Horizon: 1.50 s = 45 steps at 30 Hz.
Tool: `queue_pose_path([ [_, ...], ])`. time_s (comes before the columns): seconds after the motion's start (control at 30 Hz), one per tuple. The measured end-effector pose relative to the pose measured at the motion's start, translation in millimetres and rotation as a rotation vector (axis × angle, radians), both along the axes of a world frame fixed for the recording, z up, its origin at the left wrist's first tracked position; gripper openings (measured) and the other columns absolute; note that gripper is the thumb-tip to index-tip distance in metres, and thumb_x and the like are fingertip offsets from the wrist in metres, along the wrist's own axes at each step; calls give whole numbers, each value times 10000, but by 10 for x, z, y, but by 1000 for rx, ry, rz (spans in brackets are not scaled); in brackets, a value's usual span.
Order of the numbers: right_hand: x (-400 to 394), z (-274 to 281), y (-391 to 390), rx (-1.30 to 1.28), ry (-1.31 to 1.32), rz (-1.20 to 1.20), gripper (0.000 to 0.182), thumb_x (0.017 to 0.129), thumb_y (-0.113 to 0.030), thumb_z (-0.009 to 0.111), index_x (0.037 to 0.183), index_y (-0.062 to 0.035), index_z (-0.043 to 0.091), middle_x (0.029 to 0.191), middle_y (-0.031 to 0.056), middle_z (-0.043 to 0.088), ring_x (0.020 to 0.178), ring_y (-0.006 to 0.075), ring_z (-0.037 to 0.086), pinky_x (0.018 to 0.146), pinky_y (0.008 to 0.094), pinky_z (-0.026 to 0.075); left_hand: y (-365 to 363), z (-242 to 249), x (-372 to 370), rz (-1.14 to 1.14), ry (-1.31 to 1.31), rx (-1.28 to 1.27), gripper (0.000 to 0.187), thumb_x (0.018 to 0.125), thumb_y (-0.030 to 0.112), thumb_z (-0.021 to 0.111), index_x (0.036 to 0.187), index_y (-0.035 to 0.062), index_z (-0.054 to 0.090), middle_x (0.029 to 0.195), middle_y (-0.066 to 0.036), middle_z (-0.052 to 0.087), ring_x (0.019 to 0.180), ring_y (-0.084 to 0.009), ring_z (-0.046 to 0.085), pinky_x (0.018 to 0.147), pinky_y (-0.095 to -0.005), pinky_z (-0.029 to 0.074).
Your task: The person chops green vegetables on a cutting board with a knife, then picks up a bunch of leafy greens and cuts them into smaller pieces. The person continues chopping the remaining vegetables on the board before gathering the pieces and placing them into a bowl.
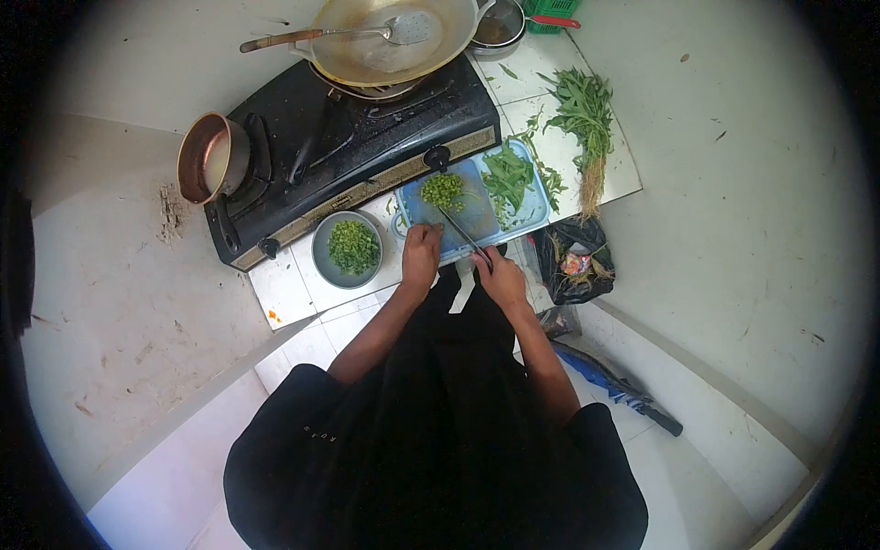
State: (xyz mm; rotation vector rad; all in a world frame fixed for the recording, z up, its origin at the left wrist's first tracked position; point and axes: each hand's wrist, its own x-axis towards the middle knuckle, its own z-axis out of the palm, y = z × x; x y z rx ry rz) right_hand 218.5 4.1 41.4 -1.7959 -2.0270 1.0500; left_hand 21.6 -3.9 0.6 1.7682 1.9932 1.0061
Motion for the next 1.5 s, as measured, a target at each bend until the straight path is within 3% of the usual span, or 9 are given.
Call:
queue_pose_path([
  [0.3,-50,0,-63,-30,31,-2,371,1017,-440,584,1088,-81,647,823,230,709,838,493,671,712,564,518,17,37,-42,41,-81,24,176,911,37,690,1075,-16,726,969,-188,653,938,-374,633,840,-447,527],
  [0.53,-79,62,-172,16,1,4,319,1008,-405,597,1054,-90,620,867,206,728,822,466,686,697,572,528,-6,-13,-54,-37,-77,25,104,901,31,694,982,-31,716,949,-168,635,920,-364,615,831,-446,514],
  [0.63,-115,43,-167,108,-18,-22,342,1017,-428,582,1064,-99,662,795,205,711,776,462,683,685,559,525,5,33,-64,-55,-55,43,98,901,27,692,978,-27,717,938,-164,628,901,-363,608,821,-445,513],
  [1.2,-372,-39,-266,201,-237,-26,288,1019,-370,577,949,-91,590,687,175,686,624,404,684,532,520,520,31,4,-69,-78,-36,58,114,854,-12,718,968,-16,718,946,-161,647,921,-357,621,815,-441,522],
  [1.5,-526,-105,-10,156,-172,-28,306,1030,-395,554,1031,-97,622,714,213,686,668,456,678,576,561,526,15,30,-57,2,-116,44,110,879,16,701,973,-26,740,908,-163,654,881,-357,624,799,-439,515],
])
